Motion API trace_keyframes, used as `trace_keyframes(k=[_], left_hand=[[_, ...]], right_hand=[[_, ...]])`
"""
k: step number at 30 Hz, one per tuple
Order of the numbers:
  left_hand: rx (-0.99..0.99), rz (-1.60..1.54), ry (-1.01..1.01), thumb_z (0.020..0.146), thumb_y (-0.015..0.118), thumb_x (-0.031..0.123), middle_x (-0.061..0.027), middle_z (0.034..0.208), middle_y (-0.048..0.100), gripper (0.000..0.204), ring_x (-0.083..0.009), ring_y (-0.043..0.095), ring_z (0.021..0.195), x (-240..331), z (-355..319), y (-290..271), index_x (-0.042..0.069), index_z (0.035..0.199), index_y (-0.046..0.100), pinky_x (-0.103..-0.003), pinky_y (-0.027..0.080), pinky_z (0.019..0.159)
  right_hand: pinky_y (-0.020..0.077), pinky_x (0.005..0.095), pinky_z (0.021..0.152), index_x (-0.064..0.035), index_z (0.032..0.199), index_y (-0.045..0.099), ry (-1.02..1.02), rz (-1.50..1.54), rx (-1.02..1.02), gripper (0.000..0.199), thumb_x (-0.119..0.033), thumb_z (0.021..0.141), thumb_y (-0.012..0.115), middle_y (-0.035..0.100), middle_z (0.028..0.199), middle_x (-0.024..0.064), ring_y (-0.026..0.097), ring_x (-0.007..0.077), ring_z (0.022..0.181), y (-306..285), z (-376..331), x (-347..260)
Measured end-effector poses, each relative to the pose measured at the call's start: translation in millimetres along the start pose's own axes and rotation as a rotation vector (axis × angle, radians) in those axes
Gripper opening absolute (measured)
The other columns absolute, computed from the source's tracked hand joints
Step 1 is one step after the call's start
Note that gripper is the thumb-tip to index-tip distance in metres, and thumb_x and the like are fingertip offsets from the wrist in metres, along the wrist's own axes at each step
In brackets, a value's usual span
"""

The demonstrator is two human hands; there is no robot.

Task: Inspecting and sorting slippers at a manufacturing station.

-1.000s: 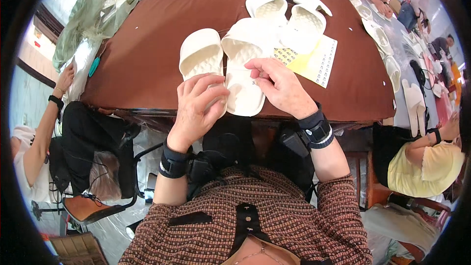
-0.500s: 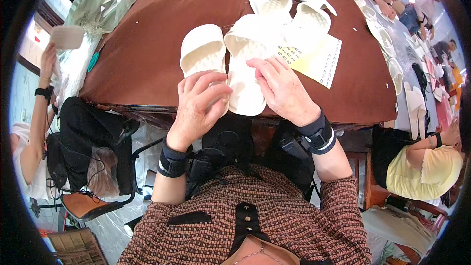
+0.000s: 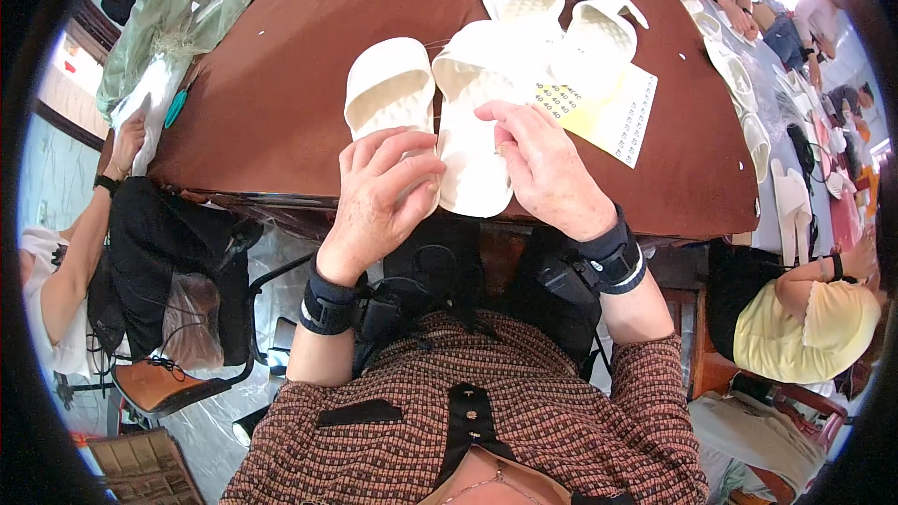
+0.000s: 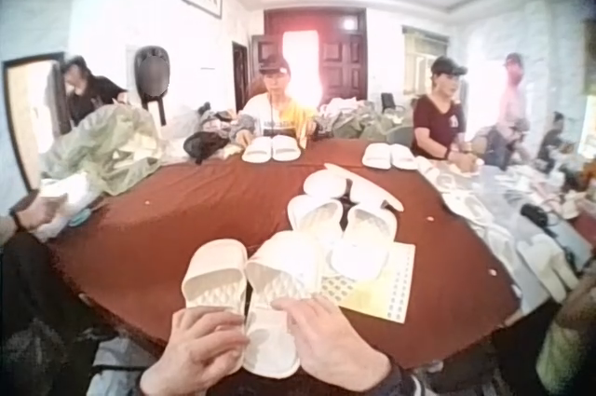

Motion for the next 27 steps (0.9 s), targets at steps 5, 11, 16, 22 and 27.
trace_keyframes(k=[5,11,16,22,27], left_hand=[[-0.043,0.017,-0.008,0.084,0.063,0.013,-0.0058,0.127,0.062,0.022,-0.0298,0.05,0.126,-1,-2,3,0.012,0.105,0.07,-0.044,0.033,0.106],[0.0,0.008,0.005,0.081,0.07,0.014,-0.0014,0.121,0.064,0.02,-0.0256,0.053,0.121,0,0,2,0.015,0.1,0.071,-0.044,0.035,0.101],[-0.002,0.012,0.013,0.081,0.069,0.014,-0.0018,0.121,0.064,0.02,-0.0261,0.053,0.121,0,-1,1,0.015,0.101,0.071,-0.044,0.035,0.101],[0.003,0.018,0.014,0.081,0.069,0.015,-0.0024,0.121,0.064,0.021,-0.0266,0.053,0.121,0,-2,0,0.015,0.102,0.071,-0.044,0.035,0.102],[0.001,0.017,0.017,0.082,0.068,0.015,-0.0024,0.121,0.064,0.02,-0.0267,0.053,0.121,1,-1,1,0.015,0.102,0.071,-0.044,0.035,0.101]], right_hand=[[0.0499,0.0365,0.083,-0.0019,0.121,0.058,-0.008,0.063,0.019,0.031,0.005,0.09,0.053,0.059,0.094,0.0137,0.059,0.0277,0.089,-3,8,-8],[0.049,0.0379,0.086,-0.0004,0.118,0.059,-0.092,0.103,0.0,0.027,0.001,0.091,0.053,0.063,0.099,0.0142,0.06,0.0295,0.09,13,19,-8],[0.0448,0.0474,0.09,-0.0034,0.11,0.058,-0.043,0.071,-0.047,0.021,-0.001,0.09,0.05,0.065,0.1,0.018,0.061,0.0385,0.096,23,25,1],[0.048,0.0438,0.087,-0.0012,0.109,0.058,-0.068,-0.017,-0.032,0.018,-0.003,0.092,0.052,0.065,0.098,0.0168,0.061,0.0364,0.094,27,26,5],[0.0444,0.0487,0.091,-0.0024,0.109,0.058,-0.05,-0.023,-0.043,0.019,-0.004,0.091,0.051,0.064,0.101,0.0183,0.06,0.0388,0.1,30,25,7]])
Point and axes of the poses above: each hand's wrist, its own z-axis towards the middle knuckle, its own y-axis out of the palm, x = y × z, the point moved 7 cm from there along z, towards the middle knuckle
